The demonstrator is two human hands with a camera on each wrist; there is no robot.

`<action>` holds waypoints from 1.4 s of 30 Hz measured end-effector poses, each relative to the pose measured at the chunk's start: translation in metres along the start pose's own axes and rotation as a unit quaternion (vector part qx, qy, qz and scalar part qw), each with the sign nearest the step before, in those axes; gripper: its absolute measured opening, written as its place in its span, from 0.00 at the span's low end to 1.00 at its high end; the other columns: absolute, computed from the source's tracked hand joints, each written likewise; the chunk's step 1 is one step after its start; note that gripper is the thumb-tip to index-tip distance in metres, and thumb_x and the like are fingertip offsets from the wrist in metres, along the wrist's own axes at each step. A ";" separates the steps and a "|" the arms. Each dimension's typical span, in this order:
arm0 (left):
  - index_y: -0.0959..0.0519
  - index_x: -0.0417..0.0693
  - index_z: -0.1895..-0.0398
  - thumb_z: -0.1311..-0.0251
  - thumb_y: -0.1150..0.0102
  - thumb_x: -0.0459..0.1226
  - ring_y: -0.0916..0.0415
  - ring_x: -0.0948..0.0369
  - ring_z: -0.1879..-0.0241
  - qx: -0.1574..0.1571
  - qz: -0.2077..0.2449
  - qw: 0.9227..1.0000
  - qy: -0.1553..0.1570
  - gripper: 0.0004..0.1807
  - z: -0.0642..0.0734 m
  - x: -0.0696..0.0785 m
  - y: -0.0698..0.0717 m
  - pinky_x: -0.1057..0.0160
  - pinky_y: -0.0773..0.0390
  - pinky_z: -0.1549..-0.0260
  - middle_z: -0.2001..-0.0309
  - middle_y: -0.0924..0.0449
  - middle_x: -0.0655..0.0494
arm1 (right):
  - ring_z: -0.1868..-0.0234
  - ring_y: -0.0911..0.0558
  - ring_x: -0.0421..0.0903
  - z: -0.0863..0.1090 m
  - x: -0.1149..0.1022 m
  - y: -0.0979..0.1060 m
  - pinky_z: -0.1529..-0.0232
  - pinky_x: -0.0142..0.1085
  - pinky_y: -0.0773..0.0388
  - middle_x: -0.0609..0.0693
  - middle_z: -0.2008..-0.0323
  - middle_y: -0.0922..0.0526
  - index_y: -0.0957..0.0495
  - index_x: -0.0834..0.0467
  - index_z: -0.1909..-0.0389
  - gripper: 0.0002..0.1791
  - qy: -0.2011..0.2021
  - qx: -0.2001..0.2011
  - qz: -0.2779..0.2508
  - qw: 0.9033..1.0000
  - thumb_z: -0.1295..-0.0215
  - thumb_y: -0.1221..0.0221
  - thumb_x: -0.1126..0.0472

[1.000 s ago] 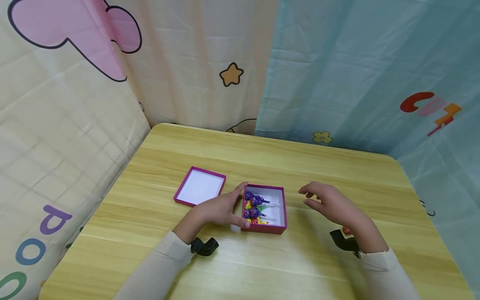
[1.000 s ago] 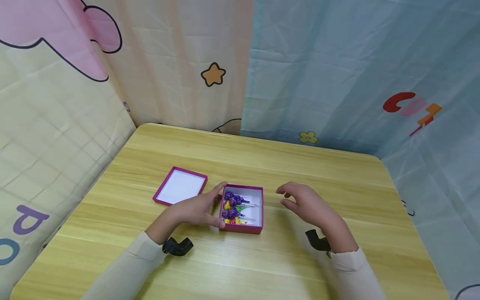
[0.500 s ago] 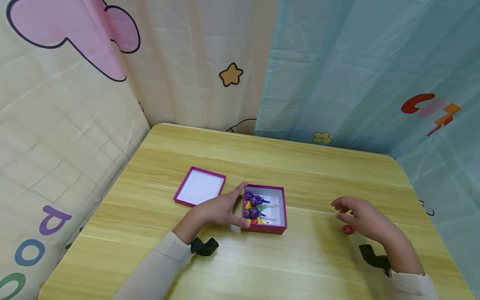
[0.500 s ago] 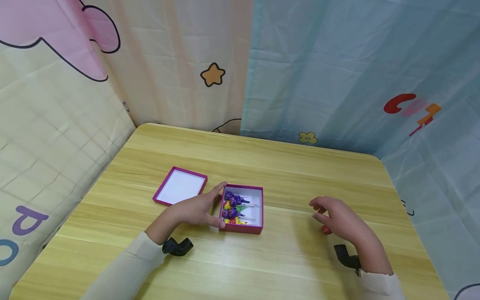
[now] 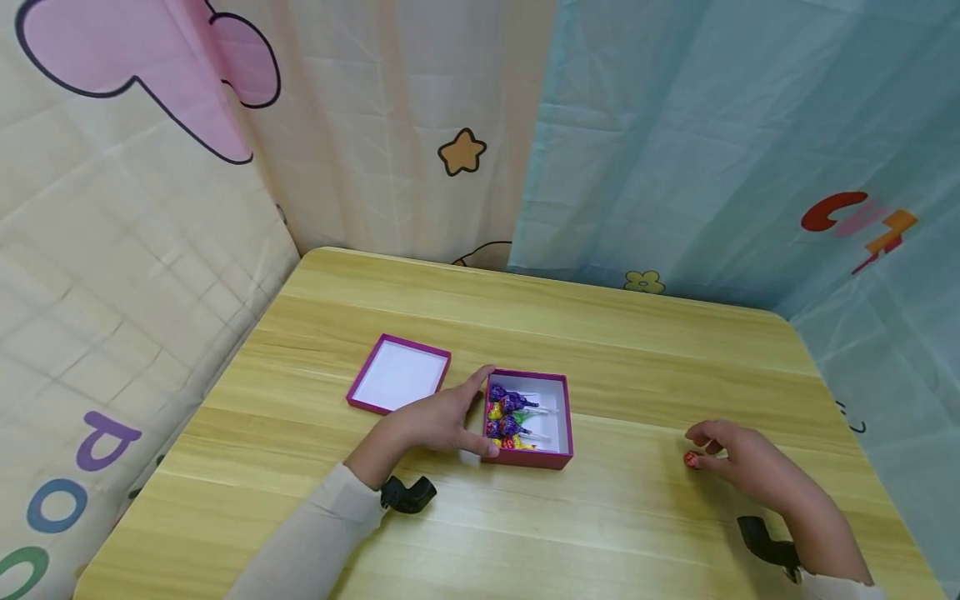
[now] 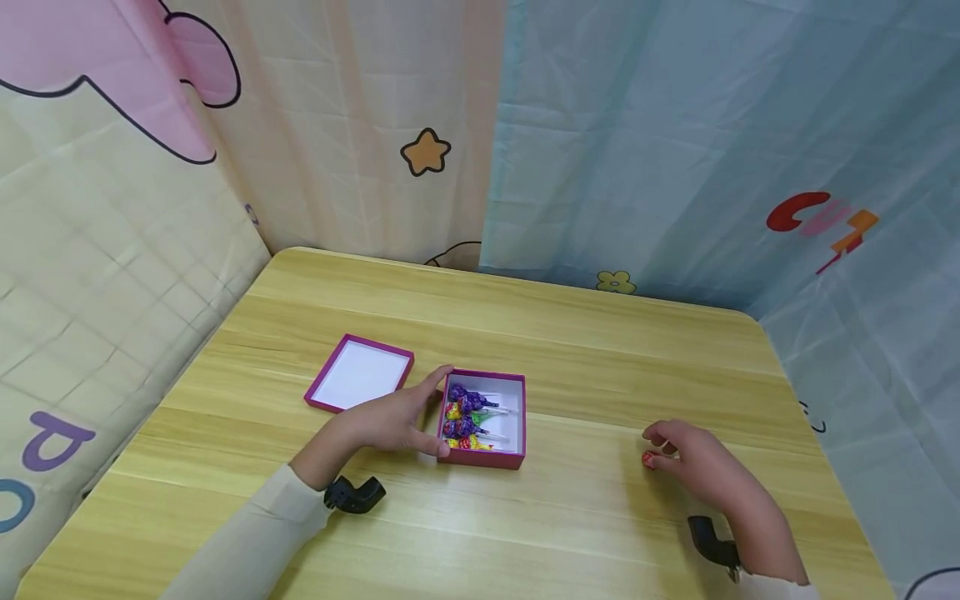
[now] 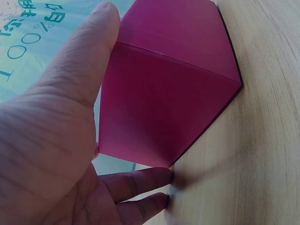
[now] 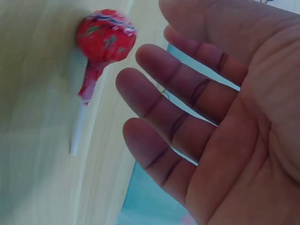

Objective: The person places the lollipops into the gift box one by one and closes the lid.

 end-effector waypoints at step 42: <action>0.64 0.60 0.19 0.53 0.28 0.63 0.48 0.51 0.26 0.002 -0.001 1.000 -0.001 0.67 0.001 0.001 0.000 0.48 0.44 0.30 0.23 0.50 0.47 | 0.66 0.23 0.37 -0.007 -0.006 -0.010 0.67 0.34 0.24 0.38 0.68 0.21 0.19 0.51 0.62 0.06 0.049 -0.002 -0.003 0.999 0.35 0.36 0.65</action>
Point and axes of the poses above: each hand's wrist, its own z-axis away from the middle knuckle, its own y-axis out of the back of the hand, x = y × z, the point moved 8 cm from there along -z, towards the middle knuckle
